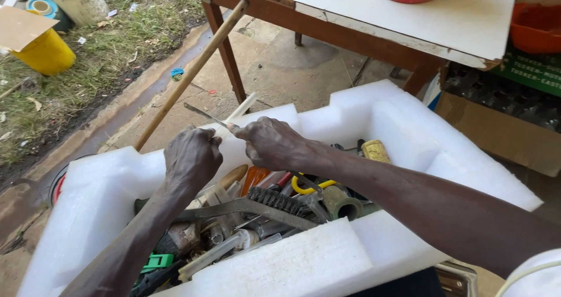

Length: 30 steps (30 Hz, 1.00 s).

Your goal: Cutting a thin plastic tube using a manual hacksaw blade at a workbench.

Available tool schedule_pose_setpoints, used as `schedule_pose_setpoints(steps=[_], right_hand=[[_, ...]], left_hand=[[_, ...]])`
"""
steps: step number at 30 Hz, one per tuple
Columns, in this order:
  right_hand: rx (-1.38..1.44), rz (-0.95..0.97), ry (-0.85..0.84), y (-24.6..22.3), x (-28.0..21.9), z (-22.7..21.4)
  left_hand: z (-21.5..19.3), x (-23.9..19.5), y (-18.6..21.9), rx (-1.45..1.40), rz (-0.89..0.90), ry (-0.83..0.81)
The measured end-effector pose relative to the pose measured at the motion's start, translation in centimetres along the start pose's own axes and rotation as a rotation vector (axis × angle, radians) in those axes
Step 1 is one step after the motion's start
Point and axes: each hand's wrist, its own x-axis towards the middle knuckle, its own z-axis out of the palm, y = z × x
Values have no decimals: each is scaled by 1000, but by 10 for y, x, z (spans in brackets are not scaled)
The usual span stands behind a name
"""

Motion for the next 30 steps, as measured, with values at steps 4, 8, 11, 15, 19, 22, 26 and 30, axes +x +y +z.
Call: schedule_pose_setpoints(steps=[4,8,11,15,19,22,26,30], right_hand=[[-7,1,5,7,5,5],[-82,37,8,12,23,0],[-92,38,27,30,46,12],[-25,24,20,37,48,18],[-12,60,-67,22,34,-5],[-58,16,-80,23,33,-12],[-95,16,-126,18,33,-15],[-50,66,-52,18,51,16]], left_hand=[[0,-8,6,-42,82,56],[-4,-12,12,-38,120,75],[1,-9,9,-49,112,86],[3,-2,-1,-95,110,120],[-10,3,7,-68,26,17],[-11,4,11,-3,33,38],[-8,0,10,41,92,44],[-4,0,7,111,145,59]])
